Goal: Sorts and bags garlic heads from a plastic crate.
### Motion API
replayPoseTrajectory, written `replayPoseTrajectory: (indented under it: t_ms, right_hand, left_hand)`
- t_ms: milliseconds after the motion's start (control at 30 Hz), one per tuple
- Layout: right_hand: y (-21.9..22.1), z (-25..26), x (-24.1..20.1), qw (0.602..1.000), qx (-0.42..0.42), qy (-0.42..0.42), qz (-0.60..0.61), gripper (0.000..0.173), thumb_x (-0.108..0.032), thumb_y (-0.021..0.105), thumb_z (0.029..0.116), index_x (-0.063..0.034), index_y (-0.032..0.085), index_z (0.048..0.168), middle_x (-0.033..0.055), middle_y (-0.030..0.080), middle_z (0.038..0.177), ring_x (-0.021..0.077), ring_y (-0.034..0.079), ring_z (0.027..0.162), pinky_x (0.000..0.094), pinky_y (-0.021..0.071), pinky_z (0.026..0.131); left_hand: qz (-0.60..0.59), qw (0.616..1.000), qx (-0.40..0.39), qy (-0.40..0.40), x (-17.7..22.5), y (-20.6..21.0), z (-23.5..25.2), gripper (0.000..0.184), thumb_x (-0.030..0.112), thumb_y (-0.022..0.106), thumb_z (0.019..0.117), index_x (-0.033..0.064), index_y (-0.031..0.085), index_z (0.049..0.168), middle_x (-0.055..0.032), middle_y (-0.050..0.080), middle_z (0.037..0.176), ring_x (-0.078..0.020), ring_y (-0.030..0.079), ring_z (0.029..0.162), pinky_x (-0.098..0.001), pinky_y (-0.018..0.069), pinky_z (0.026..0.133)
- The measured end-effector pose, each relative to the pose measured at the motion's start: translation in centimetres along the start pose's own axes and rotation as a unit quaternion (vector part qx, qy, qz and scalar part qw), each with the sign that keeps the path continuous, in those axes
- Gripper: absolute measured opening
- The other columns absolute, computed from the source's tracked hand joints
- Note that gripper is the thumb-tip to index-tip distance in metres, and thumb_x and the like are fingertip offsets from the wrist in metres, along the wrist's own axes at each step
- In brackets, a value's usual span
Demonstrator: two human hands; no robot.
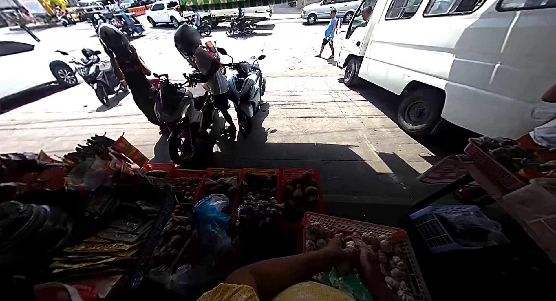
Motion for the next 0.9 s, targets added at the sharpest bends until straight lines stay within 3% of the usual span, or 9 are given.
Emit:
replayPoseTrajectory:
  t_ms: [100,200,300,367,533,633,667,767,900]
  right_hand:
    - [-0.1,-0.6,-0.4,0.996,-0.045,0.066,0.040,0.040,-0.034,0.033,0.1118,-0.0049,0.060,0.115,0.0067,0.060,0.080,0.0156,0.057,0.062,0.0345,0.0505,0.056]
    - [-0.5,-0.8,-0.5,0.995,-0.058,0.079,-0.004,0.045,-0.040,0.030,0.1117,-0.0087,0.060,0.099,0.0024,0.053,0.063,0.0116,0.046,0.046,0.0283,0.0397,0.042]
    - [-1.3,-0.4,-0.3,0.992,-0.081,0.076,-0.057,0.051,-0.046,0.028,0.1119,-0.0094,0.063,0.109,0.0020,0.048,0.062,0.0115,0.039,0.043,0.0280,0.0345,0.040]
    - [-1.6,-0.3,-0.3,0.991,-0.101,0.077,-0.039,0.049,-0.047,0.028,0.1112,-0.0121,0.063,0.109,0.0020,0.053,0.064,0.0116,0.044,0.044,0.0280,0.0379,0.040]
    - [-0.9,-0.3,-0.6,0.996,-0.050,0.061,-0.049,0.040,-0.030,0.035,0.1108,-0.0074,0.065,0.123,0.0061,0.060,0.076,0.0119,0.048,0.051,0.0287,0.0390,0.044]
    - [-1.1,0.2,-0.1,0.997,-0.051,0.048,-0.037,0.034,-0.020,0.039,0.1096,-0.0031,0.062,0.129,0.0096,0.063,0.082,0.0133,0.051,0.055,0.0304,0.0411,0.047]
    - [-1.2,0.3,0.0,0.997,-0.056,0.044,-0.027,0.033,-0.018,0.039,0.1092,-0.0023,0.063,0.127,0.0081,0.061,0.078,0.0124,0.050,0.053,0.0297,0.0409,0.046]
    - [-1.2,0.1,0.1,0.996,-0.074,0.045,-0.014,0.032,-0.021,0.040,0.1087,-0.0054,0.066,0.098,0.0014,0.056,0.062,0.0092,0.047,0.045,0.0264,0.0399,0.041]
    - [-1.3,0.4,0.8,0.994,-0.090,0.056,-0.020,0.029,-0.021,0.042,0.1079,-0.0066,0.062,0.092,0.0020,0.056,0.061,0.0104,0.048,0.044,0.0271,0.0399,0.040]
  left_hand:
    - [0.005,0.999,0.008,0.031,0.3,-1.0,0.7,0.043,0.018,0.056,0.1050,-0.0038,0.043,0.140,-0.0260,0.057,0.127,-0.0316,0.061,0.110,-0.0471,0.0498,0.097]
    - [0.063,0.996,-0.015,0.064,0.8,-1.5,0.5,0.042,0.017,0.053,0.1060,-0.0035,0.045,0.141,-0.0279,0.058,0.129,-0.0342,0.061,0.113,-0.0494,0.0487,0.099]
    - [0.136,0.985,-0.036,0.104,1.5,-0.9,-0.3,0.041,0.014,0.051,0.1059,-0.0024,0.046,0.143,-0.0298,0.059,0.129,-0.0394,0.061,0.115,-0.0551,0.0475,0.100]
    - [0.138,0.982,-0.047,0.121,1.4,-0.3,-0.5,0.041,0.012,0.051,0.1054,-0.0019,0.046,0.143,-0.0296,0.057,0.132,-0.0397,0.060,0.120,-0.0560,0.0462,0.103]
    - [0.011,0.995,-0.053,0.088,1.0,0.7,-0.6,0.049,0.022,0.052,0.1075,-0.0043,0.037,0.146,-0.0291,0.054,0.134,-0.0334,0.059,0.119,-0.0472,0.0480,0.103]
    - [0.048,0.995,-0.038,0.079,1.4,0.4,-0.4,0.056,0.035,0.058,0.1050,-0.0035,0.041,0.143,-0.0279,0.056,0.131,-0.0329,0.060,0.117,-0.0472,0.0489,0.101]
    - [0.082,0.993,-0.027,0.078,1.5,0.3,-0.3,0.056,0.035,0.060,0.1039,-0.0036,0.044,0.141,-0.0282,0.057,0.131,-0.0350,0.061,0.117,-0.0496,0.0487,0.102]
    - [0.178,0.980,-0.012,0.084,1.9,-0.2,-0.3,0.050,0.034,0.057,0.1054,-0.0053,0.052,0.136,-0.0286,0.062,0.125,-0.0390,0.062,0.116,-0.0547,0.0474,0.102]
    - [0.173,0.981,-0.021,0.091,1.3,-0.6,-0.1,0.044,0.030,0.051,0.1082,-0.0056,0.052,0.135,-0.0291,0.062,0.125,-0.0393,0.062,0.117,-0.0547,0.0471,0.103]
Point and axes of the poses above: each hand's wrist, its own z-axis towards the middle knuckle, its own y-axis out of the palm, x = y × z, the point moved 1 cm from there along z, towards the middle knuckle
